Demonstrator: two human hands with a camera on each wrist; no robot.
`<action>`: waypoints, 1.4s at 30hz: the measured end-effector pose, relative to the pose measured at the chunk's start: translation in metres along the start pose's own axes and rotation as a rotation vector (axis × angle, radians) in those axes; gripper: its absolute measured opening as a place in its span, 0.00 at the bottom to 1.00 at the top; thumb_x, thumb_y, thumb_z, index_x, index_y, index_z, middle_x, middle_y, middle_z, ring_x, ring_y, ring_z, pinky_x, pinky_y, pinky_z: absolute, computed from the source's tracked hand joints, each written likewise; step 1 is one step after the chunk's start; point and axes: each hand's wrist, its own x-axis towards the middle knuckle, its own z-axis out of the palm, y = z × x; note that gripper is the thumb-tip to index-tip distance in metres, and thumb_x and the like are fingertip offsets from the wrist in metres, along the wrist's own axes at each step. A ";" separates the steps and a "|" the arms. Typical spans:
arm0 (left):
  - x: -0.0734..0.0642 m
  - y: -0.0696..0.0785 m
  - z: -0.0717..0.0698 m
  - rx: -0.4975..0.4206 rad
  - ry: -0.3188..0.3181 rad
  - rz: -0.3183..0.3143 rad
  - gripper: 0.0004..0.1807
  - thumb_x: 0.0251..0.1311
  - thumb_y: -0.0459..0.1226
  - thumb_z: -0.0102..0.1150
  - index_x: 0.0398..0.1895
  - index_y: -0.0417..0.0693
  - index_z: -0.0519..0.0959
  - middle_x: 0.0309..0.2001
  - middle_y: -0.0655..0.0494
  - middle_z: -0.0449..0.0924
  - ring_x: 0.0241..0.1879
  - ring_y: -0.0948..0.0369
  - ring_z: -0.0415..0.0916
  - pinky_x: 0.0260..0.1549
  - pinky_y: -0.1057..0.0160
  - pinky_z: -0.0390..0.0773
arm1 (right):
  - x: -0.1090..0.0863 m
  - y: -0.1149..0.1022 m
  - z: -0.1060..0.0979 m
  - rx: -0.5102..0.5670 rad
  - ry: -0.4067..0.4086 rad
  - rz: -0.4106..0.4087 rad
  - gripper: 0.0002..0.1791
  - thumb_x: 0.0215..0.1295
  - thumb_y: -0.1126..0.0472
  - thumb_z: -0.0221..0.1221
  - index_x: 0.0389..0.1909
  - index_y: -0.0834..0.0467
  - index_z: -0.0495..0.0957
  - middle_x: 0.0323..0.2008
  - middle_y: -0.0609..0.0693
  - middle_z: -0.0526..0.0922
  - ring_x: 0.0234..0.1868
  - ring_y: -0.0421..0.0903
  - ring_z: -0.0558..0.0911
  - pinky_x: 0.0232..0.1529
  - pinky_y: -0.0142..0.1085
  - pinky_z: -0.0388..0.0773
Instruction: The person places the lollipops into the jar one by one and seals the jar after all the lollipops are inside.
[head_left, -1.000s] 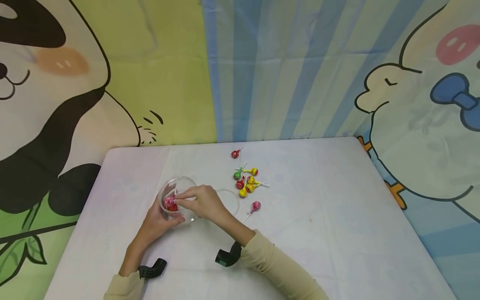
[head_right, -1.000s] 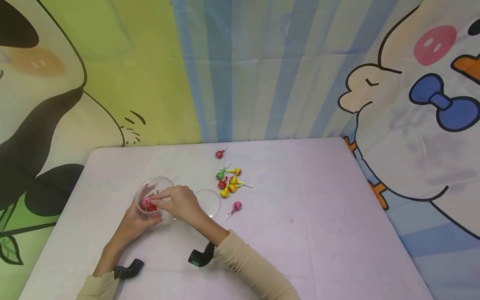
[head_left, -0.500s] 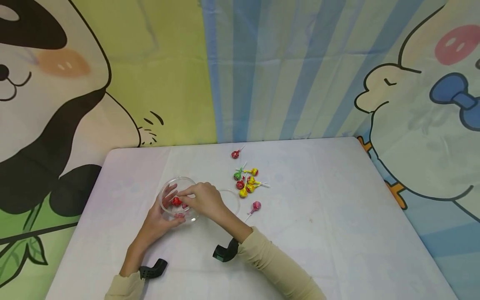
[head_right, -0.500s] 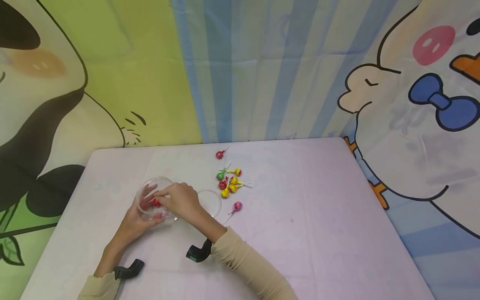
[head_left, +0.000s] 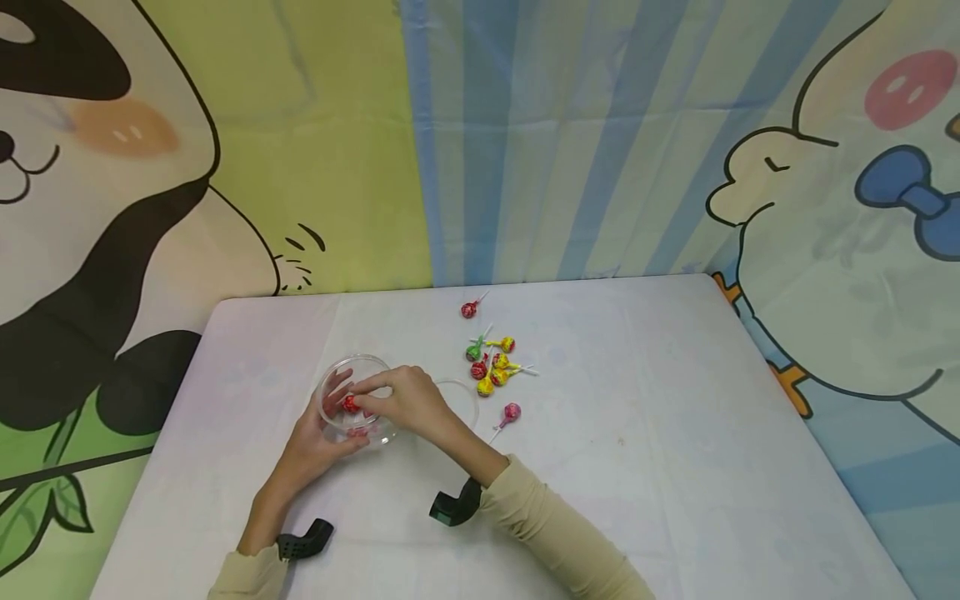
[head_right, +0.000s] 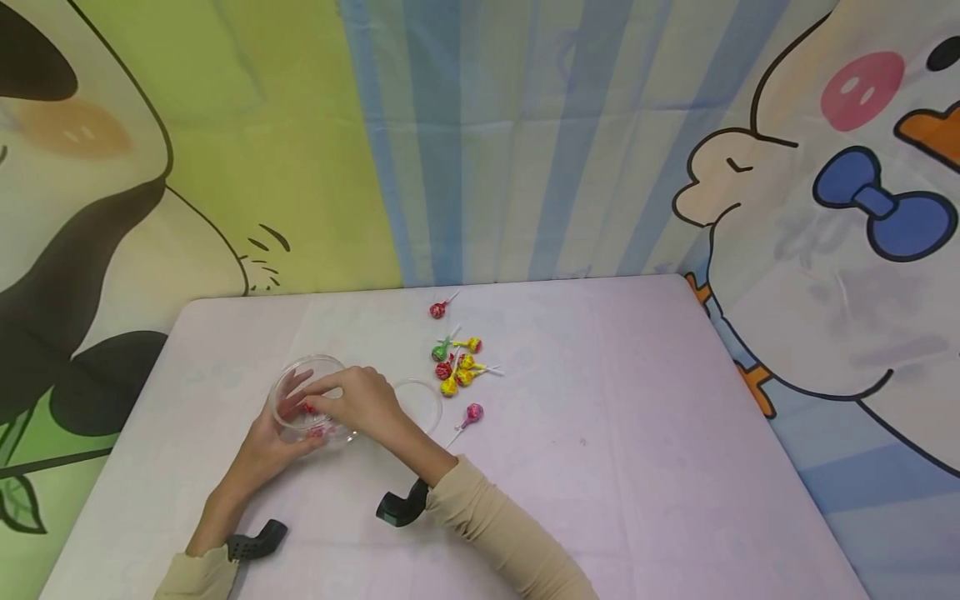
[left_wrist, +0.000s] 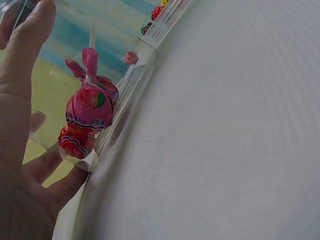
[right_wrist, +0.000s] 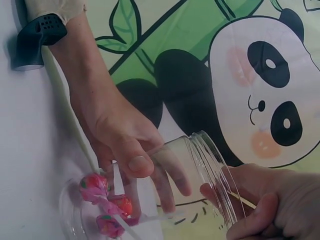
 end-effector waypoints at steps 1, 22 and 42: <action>0.000 0.000 0.000 -0.005 -0.002 -0.003 0.63 0.42 0.28 0.75 0.78 0.60 0.44 0.74 0.43 0.56 0.68 0.77 0.60 0.61 0.82 0.62 | -0.001 0.000 -0.001 0.031 -0.004 -0.001 0.11 0.61 0.56 0.65 0.44 0.51 0.87 0.41 0.45 0.89 0.25 0.31 0.69 0.23 0.22 0.59; -0.002 -0.002 0.004 0.018 0.021 -0.073 0.63 0.37 0.26 0.77 0.77 0.56 0.49 0.72 0.39 0.61 0.69 0.40 0.61 0.62 0.84 0.59 | -0.091 0.067 -0.049 0.266 -0.039 0.131 0.13 0.61 0.54 0.65 0.45 0.53 0.85 0.45 0.48 0.86 0.09 0.35 0.59 0.14 0.25 0.59; -0.001 0.001 0.002 0.036 0.018 -0.096 0.63 0.38 0.28 0.77 0.77 0.59 0.48 0.72 0.45 0.61 0.70 0.43 0.61 0.61 0.85 0.57 | -0.112 0.128 -0.051 -0.532 -0.212 -0.237 0.07 0.64 0.58 0.62 0.41 0.49 0.85 0.42 0.43 0.81 0.33 0.37 0.81 0.34 0.24 0.78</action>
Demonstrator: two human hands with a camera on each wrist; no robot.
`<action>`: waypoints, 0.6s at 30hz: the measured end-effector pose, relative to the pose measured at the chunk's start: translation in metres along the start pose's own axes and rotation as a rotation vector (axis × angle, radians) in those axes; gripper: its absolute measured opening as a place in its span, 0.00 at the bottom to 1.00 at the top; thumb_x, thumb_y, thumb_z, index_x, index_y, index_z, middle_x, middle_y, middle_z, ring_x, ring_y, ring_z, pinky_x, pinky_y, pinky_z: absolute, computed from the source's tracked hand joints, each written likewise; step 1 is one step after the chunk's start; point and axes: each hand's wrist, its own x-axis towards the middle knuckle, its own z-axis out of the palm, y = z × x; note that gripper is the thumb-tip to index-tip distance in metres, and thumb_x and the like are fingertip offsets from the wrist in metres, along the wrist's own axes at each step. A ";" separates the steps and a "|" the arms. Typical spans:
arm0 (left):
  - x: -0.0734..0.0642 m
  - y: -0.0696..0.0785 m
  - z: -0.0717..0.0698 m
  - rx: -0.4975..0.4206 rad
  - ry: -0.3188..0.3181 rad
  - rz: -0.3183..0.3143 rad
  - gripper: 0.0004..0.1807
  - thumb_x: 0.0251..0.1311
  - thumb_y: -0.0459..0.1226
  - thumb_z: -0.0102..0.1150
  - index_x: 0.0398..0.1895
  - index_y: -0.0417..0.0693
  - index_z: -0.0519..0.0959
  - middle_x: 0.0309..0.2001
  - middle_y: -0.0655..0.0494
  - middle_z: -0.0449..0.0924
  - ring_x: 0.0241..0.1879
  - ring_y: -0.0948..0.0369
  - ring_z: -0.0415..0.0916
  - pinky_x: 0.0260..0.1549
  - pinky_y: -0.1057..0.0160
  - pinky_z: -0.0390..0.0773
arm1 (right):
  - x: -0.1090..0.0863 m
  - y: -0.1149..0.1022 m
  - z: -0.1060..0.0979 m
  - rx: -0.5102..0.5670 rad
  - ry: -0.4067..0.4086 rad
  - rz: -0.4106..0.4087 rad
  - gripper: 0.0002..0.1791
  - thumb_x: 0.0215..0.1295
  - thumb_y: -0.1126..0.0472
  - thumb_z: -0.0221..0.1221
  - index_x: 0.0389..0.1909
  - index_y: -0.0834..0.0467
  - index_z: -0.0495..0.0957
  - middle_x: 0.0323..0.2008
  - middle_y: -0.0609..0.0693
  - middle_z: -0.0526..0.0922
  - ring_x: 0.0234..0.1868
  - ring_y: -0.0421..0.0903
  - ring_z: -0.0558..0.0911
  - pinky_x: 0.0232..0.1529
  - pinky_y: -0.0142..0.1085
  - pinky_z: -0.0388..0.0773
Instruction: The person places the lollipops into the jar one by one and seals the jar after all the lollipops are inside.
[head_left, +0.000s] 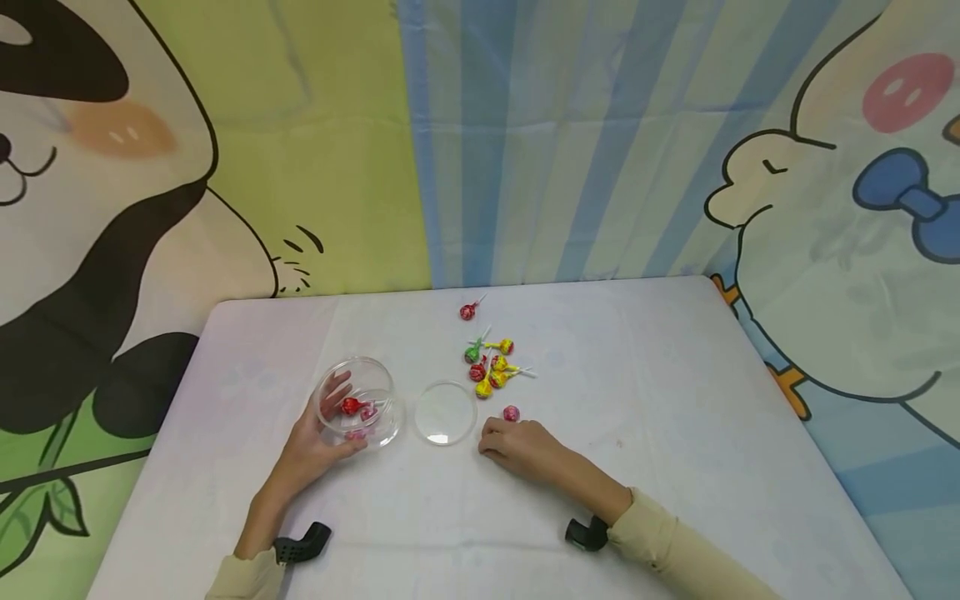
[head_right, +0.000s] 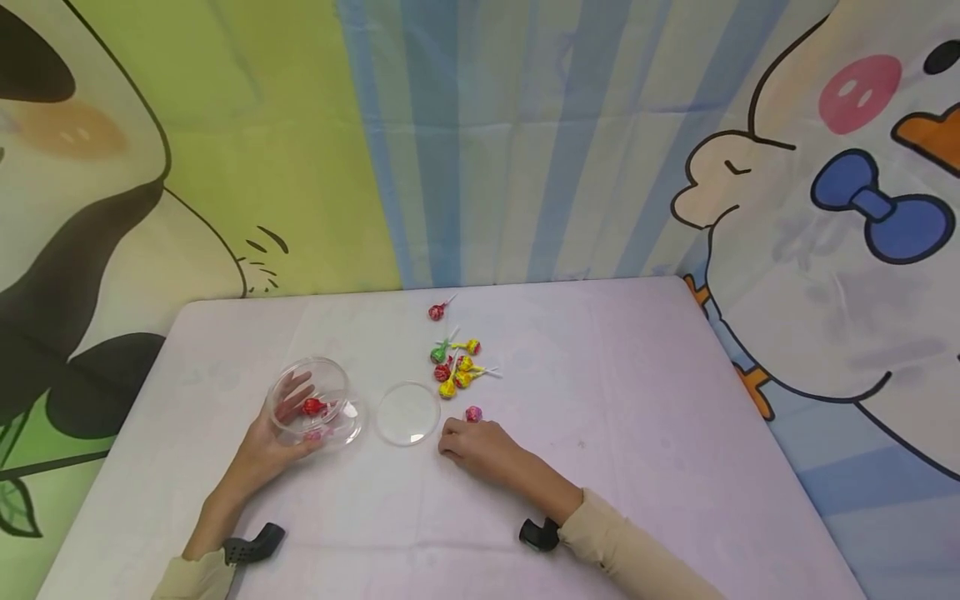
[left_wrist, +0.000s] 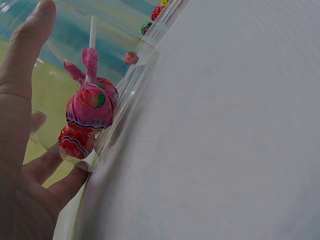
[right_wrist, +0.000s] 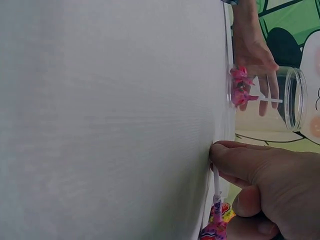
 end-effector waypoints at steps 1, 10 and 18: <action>0.000 0.001 0.000 0.000 0.002 0.002 0.63 0.38 0.28 0.77 0.77 0.59 0.48 0.72 0.44 0.61 0.69 0.43 0.61 0.61 0.85 0.57 | 0.001 -0.001 0.000 -0.008 -0.012 -0.003 0.07 0.65 0.57 0.62 0.41 0.50 0.85 0.41 0.43 0.81 0.32 0.37 0.81 0.33 0.24 0.78; -0.001 0.005 0.000 -0.017 0.008 0.013 0.62 0.39 0.29 0.77 0.76 0.60 0.50 0.72 0.45 0.62 0.70 0.43 0.61 0.61 0.85 0.57 | 0.004 -0.004 -0.002 -0.130 -0.033 -0.072 0.06 0.67 0.58 0.59 0.41 0.52 0.82 0.40 0.45 0.81 0.24 0.33 0.71 0.27 0.19 0.73; 0.000 0.002 0.000 -0.003 -0.002 0.011 0.62 0.39 0.29 0.77 0.76 0.60 0.49 0.72 0.44 0.62 0.70 0.44 0.61 0.60 0.86 0.57 | 0.004 -0.006 -0.006 -0.166 -0.062 -0.078 0.06 0.68 0.62 0.57 0.44 0.55 0.74 0.38 0.45 0.75 0.20 0.35 0.59 0.21 0.19 0.59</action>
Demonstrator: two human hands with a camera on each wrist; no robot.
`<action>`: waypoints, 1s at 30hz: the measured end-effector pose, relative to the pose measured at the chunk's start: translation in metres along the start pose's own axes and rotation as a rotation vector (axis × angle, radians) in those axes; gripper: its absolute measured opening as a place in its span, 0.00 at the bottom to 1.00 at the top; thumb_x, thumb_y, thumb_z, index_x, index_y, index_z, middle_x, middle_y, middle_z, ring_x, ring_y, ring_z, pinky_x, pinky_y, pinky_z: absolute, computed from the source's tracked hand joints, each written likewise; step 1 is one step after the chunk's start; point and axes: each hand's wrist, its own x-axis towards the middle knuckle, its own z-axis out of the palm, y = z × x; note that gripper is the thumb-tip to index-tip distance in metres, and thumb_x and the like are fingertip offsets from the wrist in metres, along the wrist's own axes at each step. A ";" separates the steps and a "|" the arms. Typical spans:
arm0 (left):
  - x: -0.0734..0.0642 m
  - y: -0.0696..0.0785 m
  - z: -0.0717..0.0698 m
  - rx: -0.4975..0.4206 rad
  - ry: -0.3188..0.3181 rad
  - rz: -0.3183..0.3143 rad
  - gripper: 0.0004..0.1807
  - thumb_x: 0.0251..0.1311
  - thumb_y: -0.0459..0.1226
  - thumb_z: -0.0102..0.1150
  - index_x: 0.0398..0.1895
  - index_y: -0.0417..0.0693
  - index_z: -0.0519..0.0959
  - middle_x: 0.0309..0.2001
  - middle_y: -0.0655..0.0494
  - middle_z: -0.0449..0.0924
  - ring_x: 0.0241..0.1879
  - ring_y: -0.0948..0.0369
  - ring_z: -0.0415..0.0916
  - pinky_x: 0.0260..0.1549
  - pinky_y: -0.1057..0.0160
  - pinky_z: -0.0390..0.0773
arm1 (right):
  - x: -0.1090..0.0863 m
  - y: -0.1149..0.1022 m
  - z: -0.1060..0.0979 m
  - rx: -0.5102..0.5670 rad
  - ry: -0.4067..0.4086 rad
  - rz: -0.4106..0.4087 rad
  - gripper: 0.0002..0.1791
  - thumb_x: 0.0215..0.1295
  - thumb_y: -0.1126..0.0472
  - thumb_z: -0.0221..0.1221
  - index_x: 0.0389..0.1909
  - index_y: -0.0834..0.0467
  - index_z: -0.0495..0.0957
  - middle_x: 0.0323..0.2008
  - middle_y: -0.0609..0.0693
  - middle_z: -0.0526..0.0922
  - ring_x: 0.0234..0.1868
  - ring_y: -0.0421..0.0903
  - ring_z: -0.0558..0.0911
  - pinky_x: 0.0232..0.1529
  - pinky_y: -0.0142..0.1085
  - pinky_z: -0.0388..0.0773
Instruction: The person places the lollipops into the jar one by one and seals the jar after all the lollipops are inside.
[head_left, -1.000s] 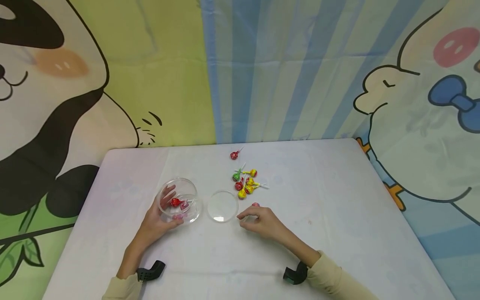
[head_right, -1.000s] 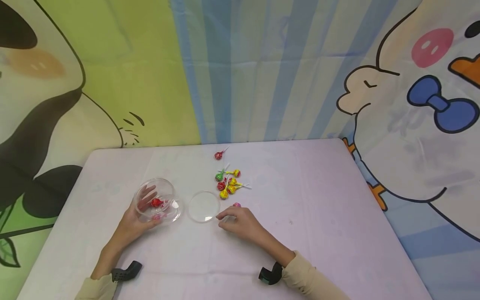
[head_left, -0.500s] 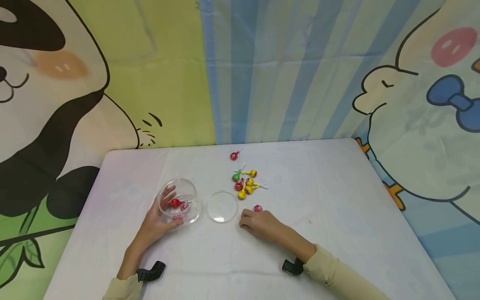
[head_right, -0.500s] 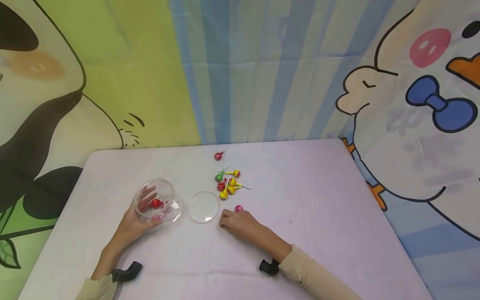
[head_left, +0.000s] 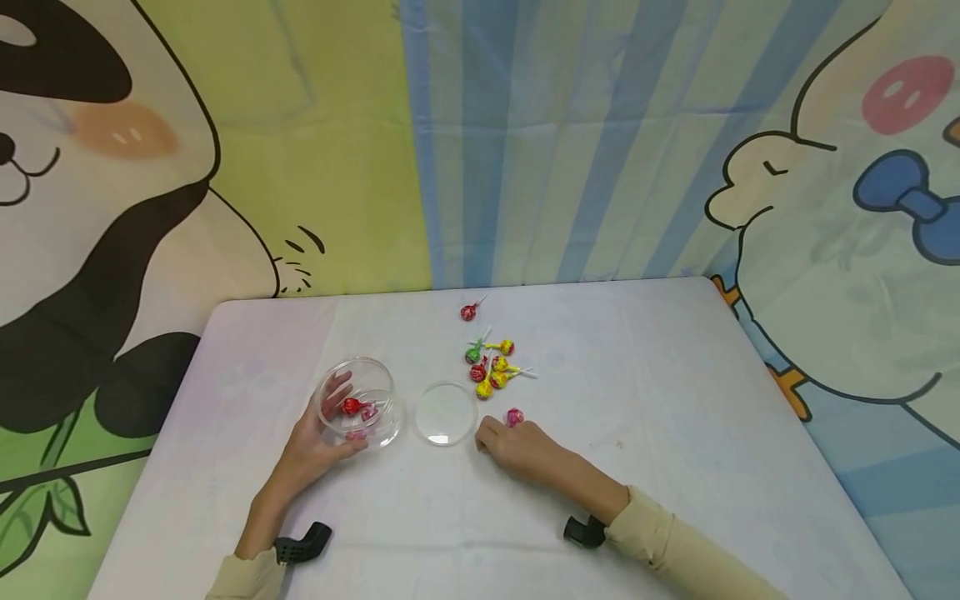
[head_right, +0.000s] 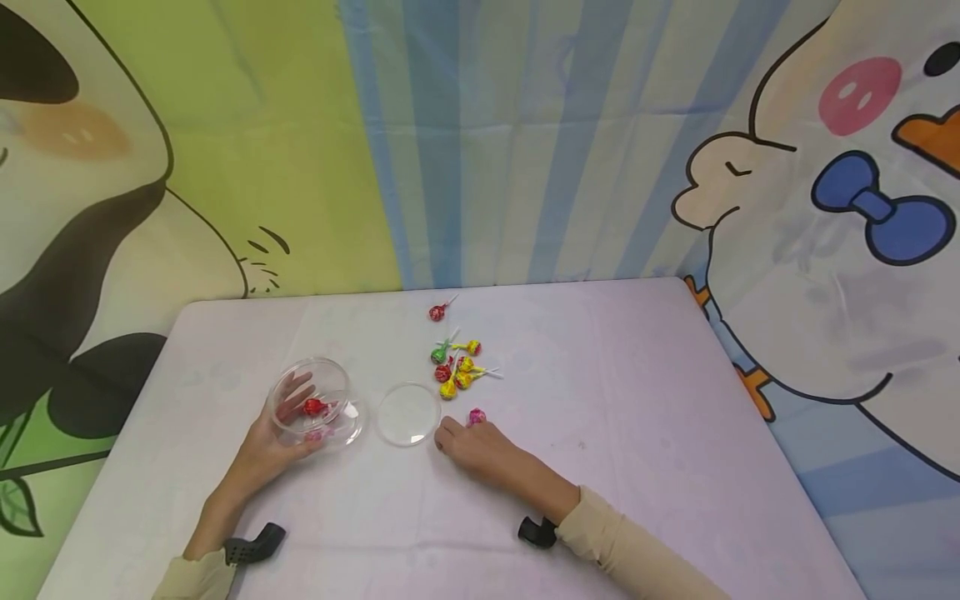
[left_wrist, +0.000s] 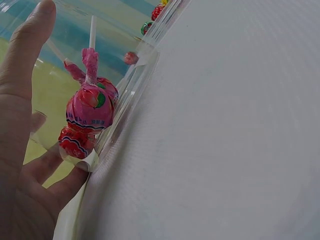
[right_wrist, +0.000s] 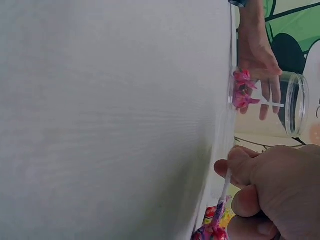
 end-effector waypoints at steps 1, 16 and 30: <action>0.000 0.000 0.000 0.002 0.000 0.000 0.62 0.39 0.30 0.77 0.76 0.60 0.49 0.72 0.44 0.62 0.70 0.44 0.61 0.60 0.86 0.57 | 0.000 0.000 -0.001 0.027 0.003 0.017 0.06 0.69 0.61 0.56 0.45 0.54 0.73 0.38 0.44 0.75 0.21 0.35 0.60 0.22 0.20 0.60; -0.001 0.002 0.000 0.030 -0.004 -0.015 0.61 0.41 0.32 0.77 0.77 0.62 0.48 0.72 0.45 0.61 0.70 0.46 0.61 0.60 0.85 0.56 | -0.011 0.009 -0.032 0.132 0.250 -0.046 0.08 0.58 0.60 0.67 0.37 0.54 0.82 0.32 0.42 0.83 0.27 0.33 0.77 0.33 0.17 0.75; -0.001 0.004 -0.001 0.022 0.002 -0.011 0.61 0.42 0.32 0.77 0.76 0.63 0.48 0.72 0.44 0.62 0.70 0.47 0.61 0.60 0.86 0.56 | -0.013 0.017 -0.037 0.506 0.401 0.090 0.05 0.58 0.64 0.66 0.35 0.56 0.82 0.31 0.46 0.85 0.24 0.31 0.70 0.23 0.22 0.69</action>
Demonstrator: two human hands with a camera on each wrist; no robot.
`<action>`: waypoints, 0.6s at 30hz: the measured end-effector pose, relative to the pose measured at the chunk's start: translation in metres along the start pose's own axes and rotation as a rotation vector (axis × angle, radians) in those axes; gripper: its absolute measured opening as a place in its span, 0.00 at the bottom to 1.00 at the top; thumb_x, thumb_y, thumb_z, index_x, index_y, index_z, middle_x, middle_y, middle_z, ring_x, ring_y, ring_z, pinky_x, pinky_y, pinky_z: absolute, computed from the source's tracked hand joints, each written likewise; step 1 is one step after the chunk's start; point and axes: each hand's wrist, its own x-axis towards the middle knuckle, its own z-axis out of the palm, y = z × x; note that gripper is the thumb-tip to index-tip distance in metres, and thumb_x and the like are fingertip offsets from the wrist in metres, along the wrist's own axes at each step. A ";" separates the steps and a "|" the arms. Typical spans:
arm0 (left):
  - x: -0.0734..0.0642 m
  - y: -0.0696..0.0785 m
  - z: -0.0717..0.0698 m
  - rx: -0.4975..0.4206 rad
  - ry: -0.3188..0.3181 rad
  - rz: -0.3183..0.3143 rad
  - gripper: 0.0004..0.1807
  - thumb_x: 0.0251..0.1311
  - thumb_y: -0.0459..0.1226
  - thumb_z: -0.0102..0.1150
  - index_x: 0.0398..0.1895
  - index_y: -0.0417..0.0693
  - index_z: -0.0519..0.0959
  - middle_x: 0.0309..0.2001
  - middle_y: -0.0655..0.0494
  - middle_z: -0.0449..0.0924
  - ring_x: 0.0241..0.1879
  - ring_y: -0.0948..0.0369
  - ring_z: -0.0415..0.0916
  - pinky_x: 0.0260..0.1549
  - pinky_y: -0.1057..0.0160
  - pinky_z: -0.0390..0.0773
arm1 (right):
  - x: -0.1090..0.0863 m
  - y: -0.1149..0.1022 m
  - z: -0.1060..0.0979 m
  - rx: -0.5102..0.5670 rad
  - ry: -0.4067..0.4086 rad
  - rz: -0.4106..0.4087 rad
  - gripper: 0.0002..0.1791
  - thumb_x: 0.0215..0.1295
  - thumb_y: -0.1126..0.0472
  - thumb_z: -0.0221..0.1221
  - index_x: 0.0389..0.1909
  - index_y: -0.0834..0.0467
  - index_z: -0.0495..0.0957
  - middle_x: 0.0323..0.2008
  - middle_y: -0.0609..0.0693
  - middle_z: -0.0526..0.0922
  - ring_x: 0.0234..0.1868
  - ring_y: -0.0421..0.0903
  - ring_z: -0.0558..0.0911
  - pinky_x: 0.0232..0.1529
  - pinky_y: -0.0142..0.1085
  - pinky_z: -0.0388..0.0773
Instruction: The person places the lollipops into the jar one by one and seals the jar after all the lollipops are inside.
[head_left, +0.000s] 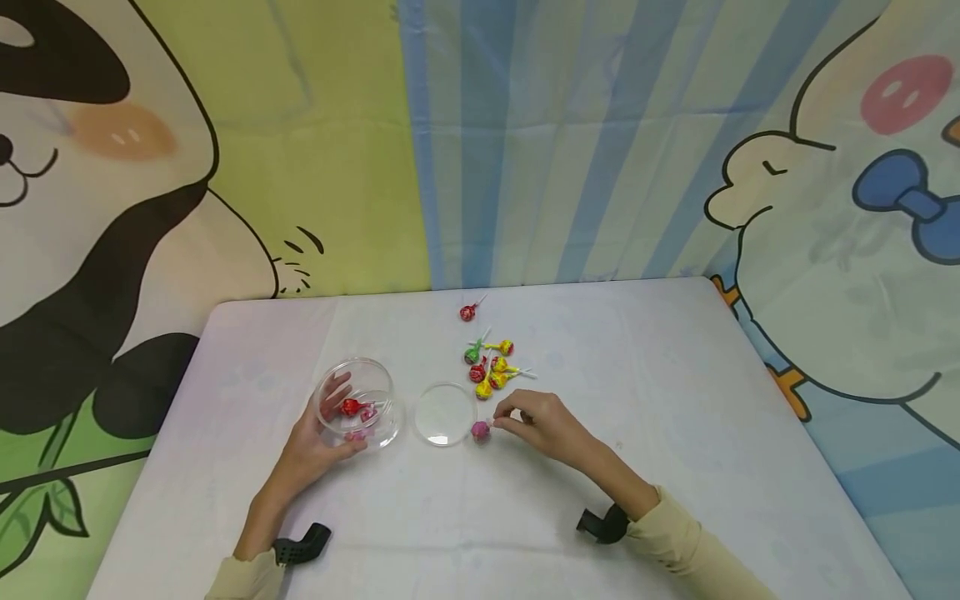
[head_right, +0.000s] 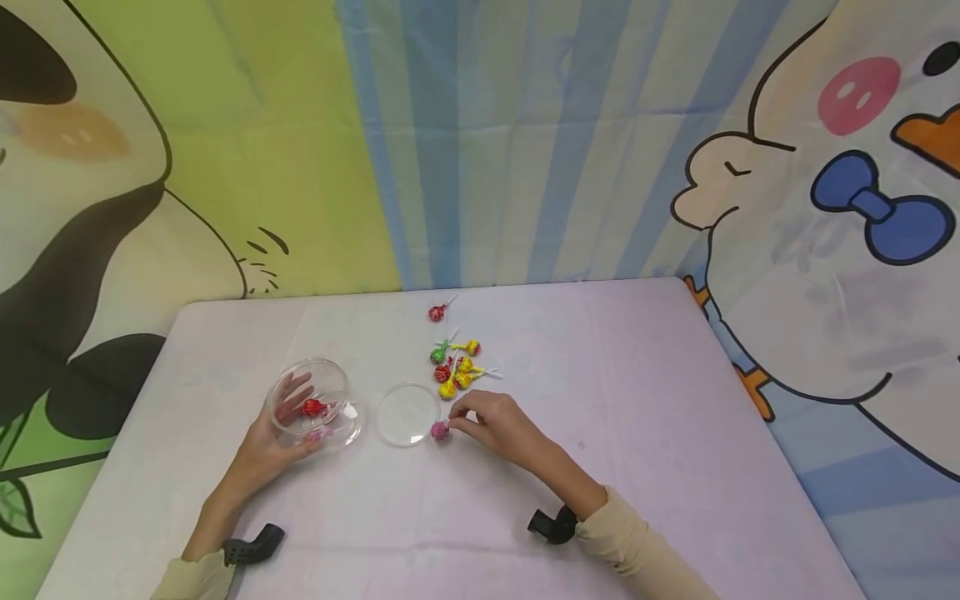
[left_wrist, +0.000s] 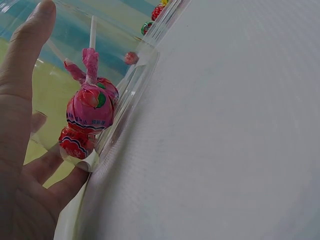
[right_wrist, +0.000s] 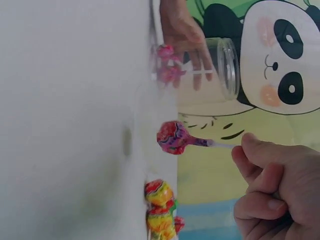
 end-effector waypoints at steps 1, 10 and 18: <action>0.000 0.000 0.000 0.000 0.001 0.001 0.61 0.41 0.32 0.77 0.76 0.63 0.48 0.72 0.44 0.62 0.70 0.47 0.61 0.60 0.86 0.56 | 0.001 -0.001 0.000 0.040 0.018 0.009 0.05 0.58 0.64 0.66 0.35 0.56 0.82 0.32 0.46 0.85 0.22 0.30 0.67 0.21 0.22 0.67; 0.000 -0.001 -0.001 -0.009 -0.011 0.019 0.62 0.41 0.31 0.77 0.77 0.60 0.47 0.72 0.43 0.61 0.70 0.46 0.61 0.60 0.86 0.58 | 0.023 -0.027 -0.007 0.236 0.078 0.029 0.06 0.63 0.65 0.62 0.40 0.60 0.82 0.35 0.51 0.85 0.14 0.29 0.62 0.15 0.24 0.64; 0.000 -0.003 0.001 -0.022 0.006 0.017 0.62 0.40 0.30 0.77 0.76 0.62 0.48 0.72 0.44 0.61 0.69 0.44 0.61 0.61 0.85 0.58 | 0.049 -0.046 -0.006 0.266 0.117 -0.090 0.05 0.63 0.68 0.61 0.39 0.61 0.81 0.33 0.52 0.83 0.17 0.31 0.63 0.19 0.24 0.65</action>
